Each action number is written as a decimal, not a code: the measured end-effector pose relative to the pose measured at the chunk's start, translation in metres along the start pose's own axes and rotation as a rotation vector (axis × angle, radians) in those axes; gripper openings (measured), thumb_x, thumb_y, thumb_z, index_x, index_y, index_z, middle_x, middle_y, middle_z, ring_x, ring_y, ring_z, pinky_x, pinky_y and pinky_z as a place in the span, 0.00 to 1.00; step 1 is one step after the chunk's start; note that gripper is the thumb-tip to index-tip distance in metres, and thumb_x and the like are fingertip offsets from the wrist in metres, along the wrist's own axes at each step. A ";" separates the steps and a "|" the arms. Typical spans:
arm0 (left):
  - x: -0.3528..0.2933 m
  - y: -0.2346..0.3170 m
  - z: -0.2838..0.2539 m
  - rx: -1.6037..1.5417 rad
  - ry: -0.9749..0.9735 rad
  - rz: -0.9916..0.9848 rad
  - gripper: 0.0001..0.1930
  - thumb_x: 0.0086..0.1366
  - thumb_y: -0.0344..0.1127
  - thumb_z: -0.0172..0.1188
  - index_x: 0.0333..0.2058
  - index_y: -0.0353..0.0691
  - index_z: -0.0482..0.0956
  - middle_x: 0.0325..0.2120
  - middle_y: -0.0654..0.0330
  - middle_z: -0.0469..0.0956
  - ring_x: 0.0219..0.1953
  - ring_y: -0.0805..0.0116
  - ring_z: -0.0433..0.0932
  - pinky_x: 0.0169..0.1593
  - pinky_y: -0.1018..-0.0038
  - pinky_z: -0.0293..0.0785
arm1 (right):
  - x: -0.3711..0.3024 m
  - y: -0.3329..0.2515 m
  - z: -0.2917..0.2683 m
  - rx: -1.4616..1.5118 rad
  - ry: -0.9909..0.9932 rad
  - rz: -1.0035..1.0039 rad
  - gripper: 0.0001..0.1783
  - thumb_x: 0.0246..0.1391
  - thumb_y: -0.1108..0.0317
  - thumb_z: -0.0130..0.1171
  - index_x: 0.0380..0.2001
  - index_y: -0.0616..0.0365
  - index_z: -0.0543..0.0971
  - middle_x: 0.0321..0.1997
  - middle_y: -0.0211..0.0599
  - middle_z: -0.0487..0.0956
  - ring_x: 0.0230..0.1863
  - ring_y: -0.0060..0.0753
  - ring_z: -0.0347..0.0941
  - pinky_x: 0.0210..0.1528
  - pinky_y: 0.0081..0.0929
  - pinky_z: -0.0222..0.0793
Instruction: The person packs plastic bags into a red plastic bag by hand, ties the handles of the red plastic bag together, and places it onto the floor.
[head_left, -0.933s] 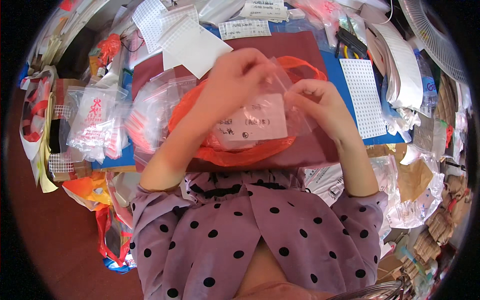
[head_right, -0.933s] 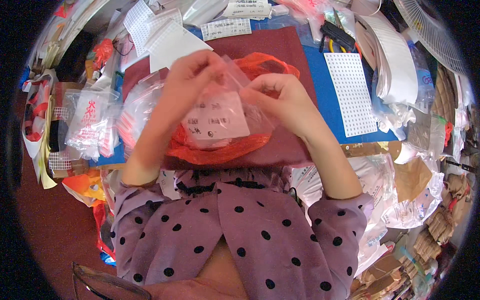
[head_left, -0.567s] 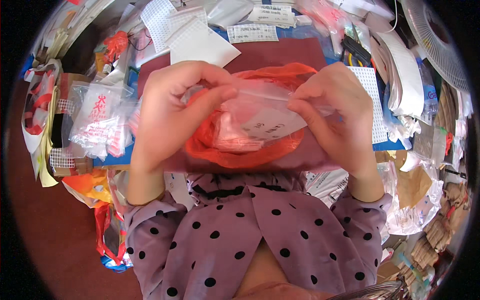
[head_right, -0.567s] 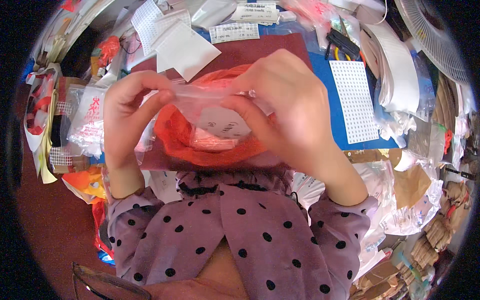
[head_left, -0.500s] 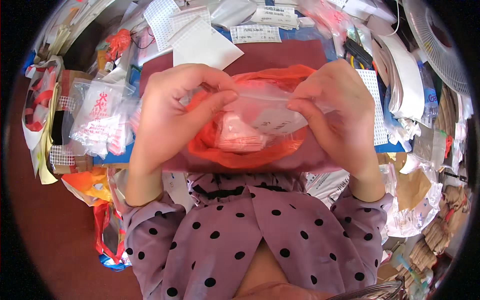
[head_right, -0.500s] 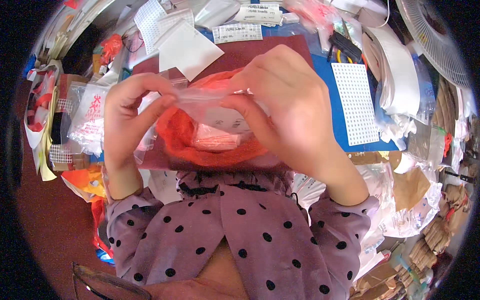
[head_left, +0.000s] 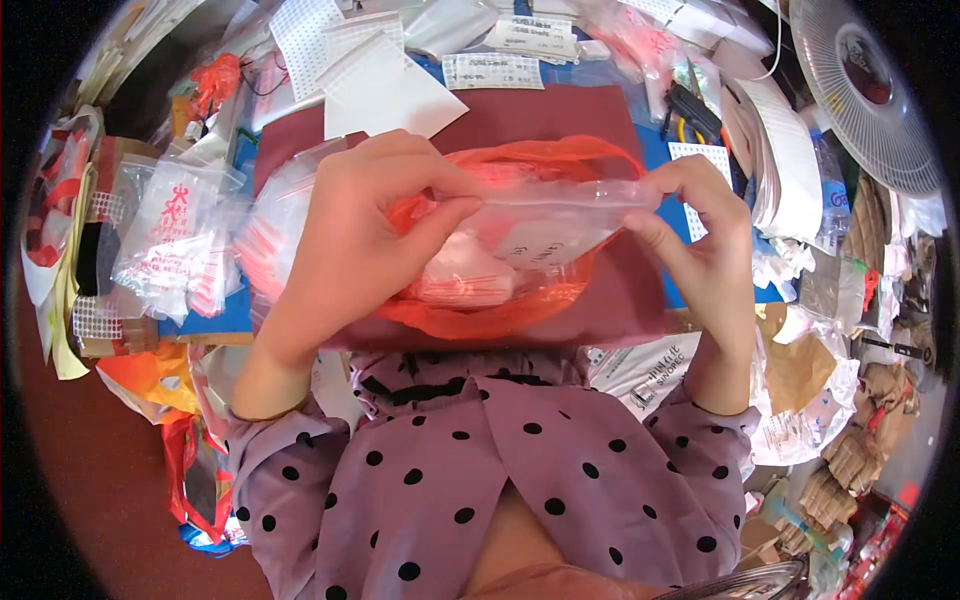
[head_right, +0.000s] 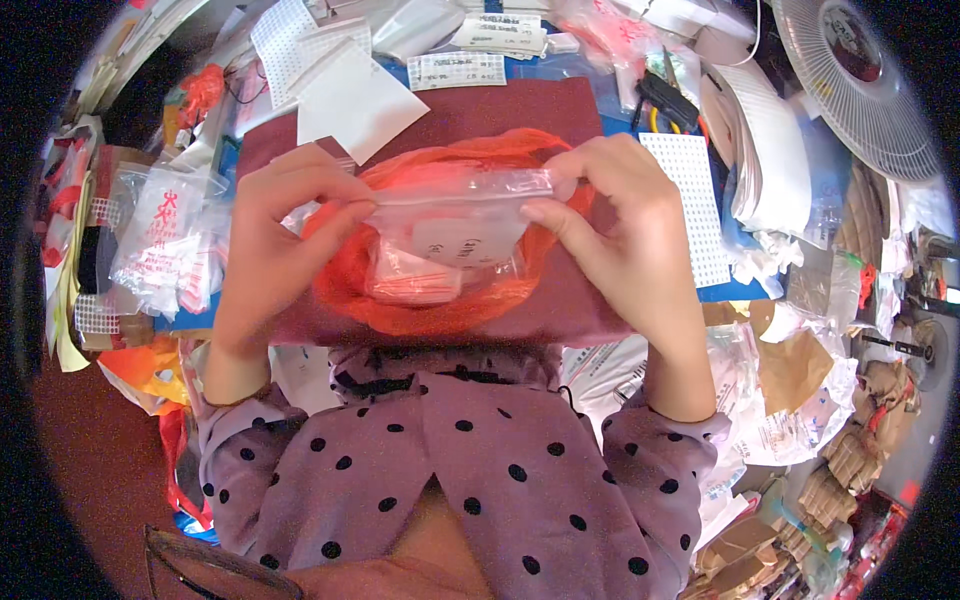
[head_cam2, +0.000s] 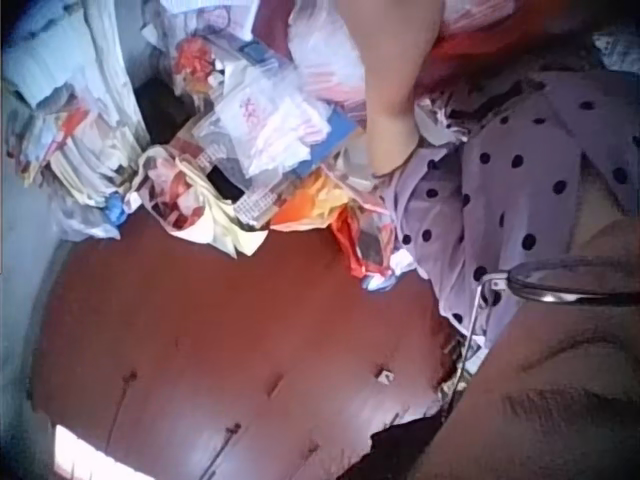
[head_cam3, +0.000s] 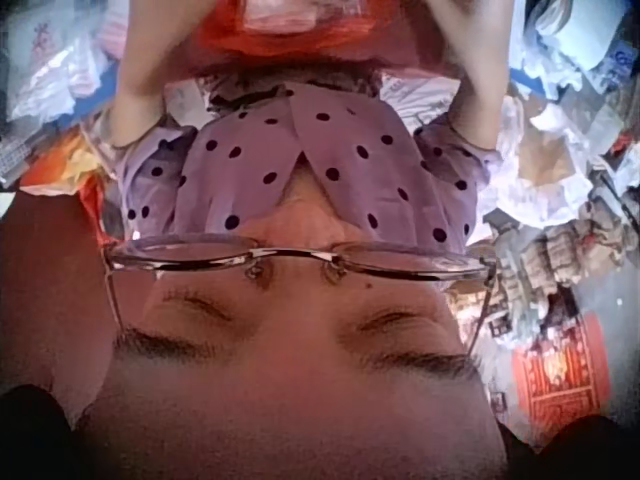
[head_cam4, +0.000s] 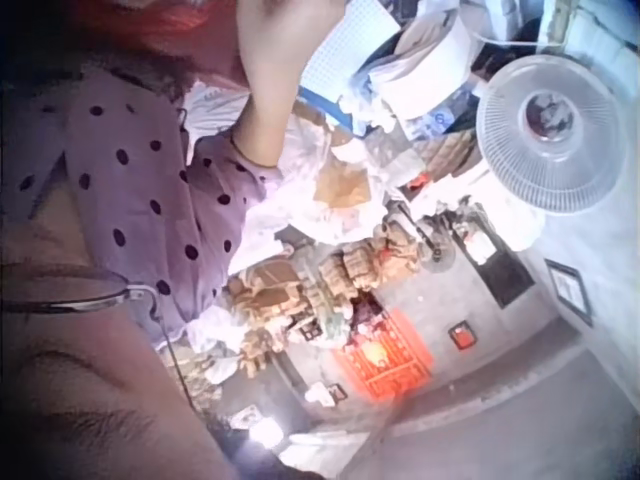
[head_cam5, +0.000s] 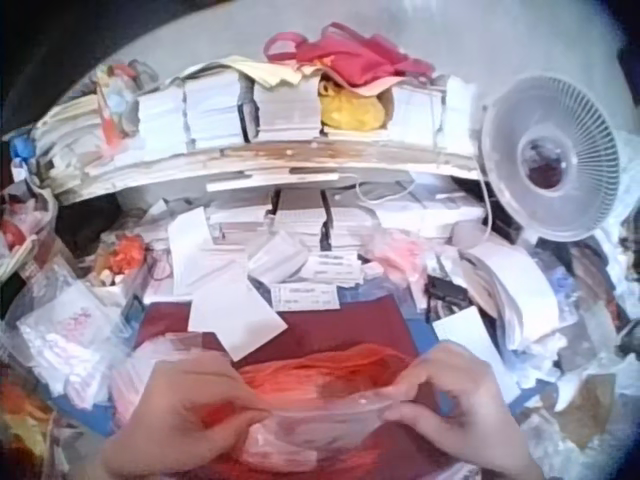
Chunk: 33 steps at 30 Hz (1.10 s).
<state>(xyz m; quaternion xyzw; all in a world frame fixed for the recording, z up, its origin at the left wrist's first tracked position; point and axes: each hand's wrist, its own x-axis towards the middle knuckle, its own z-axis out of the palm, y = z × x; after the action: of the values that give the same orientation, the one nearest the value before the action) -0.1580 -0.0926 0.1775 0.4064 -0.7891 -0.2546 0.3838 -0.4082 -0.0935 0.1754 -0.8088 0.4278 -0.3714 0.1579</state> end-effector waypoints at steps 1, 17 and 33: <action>0.001 0.001 0.000 0.011 -0.003 -0.007 0.05 0.44 0.23 0.60 0.24 0.34 0.76 0.20 0.56 0.73 0.25 0.64 0.72 0.30 0.75 0.67 | -0.003 0.001 -0.002 0.042 -0.010 0.103 0.08 0.35 0.73 0.63 0.22 0.62 0.74 0.22 0.36 0.73 0.27 0.33 0.67 0.31 0.24 0.61; 0.006 -0.002 0.004 -0.049 -0.050 -0.092 0.04 0.46 0.23 0.58 0.24 0.31 0.75 0.21 0.57 0.74 0.25 0.69 0.73 0.31 0.78 0.67 | -0.014 0.013 0.007 0.222 0.068 0.074 0.04 0.39 0.76 0.59 0.21 0.62 0.74 0.24 0.33 0.74 0.30 0.30 0.67 0.35 0.22 0.61; 0.003 -0.005 0.020 -0.043 0.006 0.014 0.06 0.44 0.24 0.60 0.25 0.33 0.76 0.23 0.57 0.73 0.28 0.67 0.72 0.33 0.76 0.66 | -0.015 0.013 0.015 0.043 0.128 -0.093 0.07 0.34 0.73 0.63 0.21 0.57 0.75 0.25 0.34 0.74 0.31 0.36 0.68 0.36 0.28 0.61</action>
<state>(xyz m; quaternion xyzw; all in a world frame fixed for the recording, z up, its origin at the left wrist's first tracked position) -0.1737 -0.0959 0.1637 0.3930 -0.7853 -0.2677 0.3966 -0.4103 -0.0900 0.1506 -0.7986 0.3911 -0.4385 0.1302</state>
